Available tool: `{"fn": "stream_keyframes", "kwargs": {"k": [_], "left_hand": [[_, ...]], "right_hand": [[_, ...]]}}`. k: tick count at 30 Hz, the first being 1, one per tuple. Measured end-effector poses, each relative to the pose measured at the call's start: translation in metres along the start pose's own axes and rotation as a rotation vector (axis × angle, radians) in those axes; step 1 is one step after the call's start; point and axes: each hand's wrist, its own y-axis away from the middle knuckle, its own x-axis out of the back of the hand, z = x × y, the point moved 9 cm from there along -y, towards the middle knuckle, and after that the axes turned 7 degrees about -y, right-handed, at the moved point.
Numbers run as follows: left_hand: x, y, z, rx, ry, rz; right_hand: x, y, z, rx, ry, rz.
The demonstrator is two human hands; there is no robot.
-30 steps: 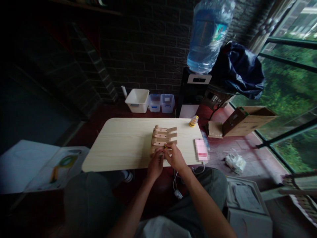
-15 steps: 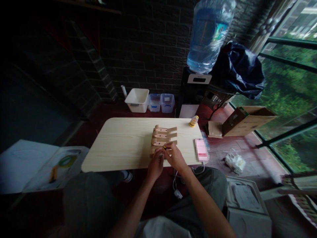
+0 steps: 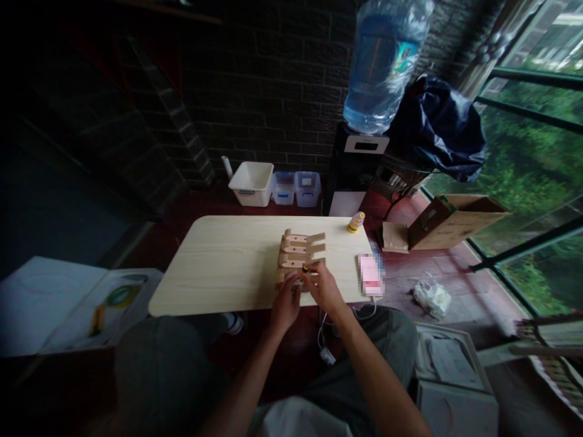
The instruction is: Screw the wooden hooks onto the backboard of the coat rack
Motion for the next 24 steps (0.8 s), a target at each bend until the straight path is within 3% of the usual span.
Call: {"fn": "stream_keyframes", "kwargs": {"k": [8,17,24], "left_hand": [[0.003,-0.002,0.005,-0.024,0.021,0.010],[0.002,0.000,0.002,-0.009,0.011,0.012],[0.001,-0.001,0.002,-0.012,0.011,0.003]], "right_hand": [[-0.004,0.000,-0.025,0.081,0.033,-0.095],[0.008,-0.001,-0.005,-0.001,-0.009,0.003],[0.002,-0.002,-0.019,0.014,-0.005,-0.086]]}}
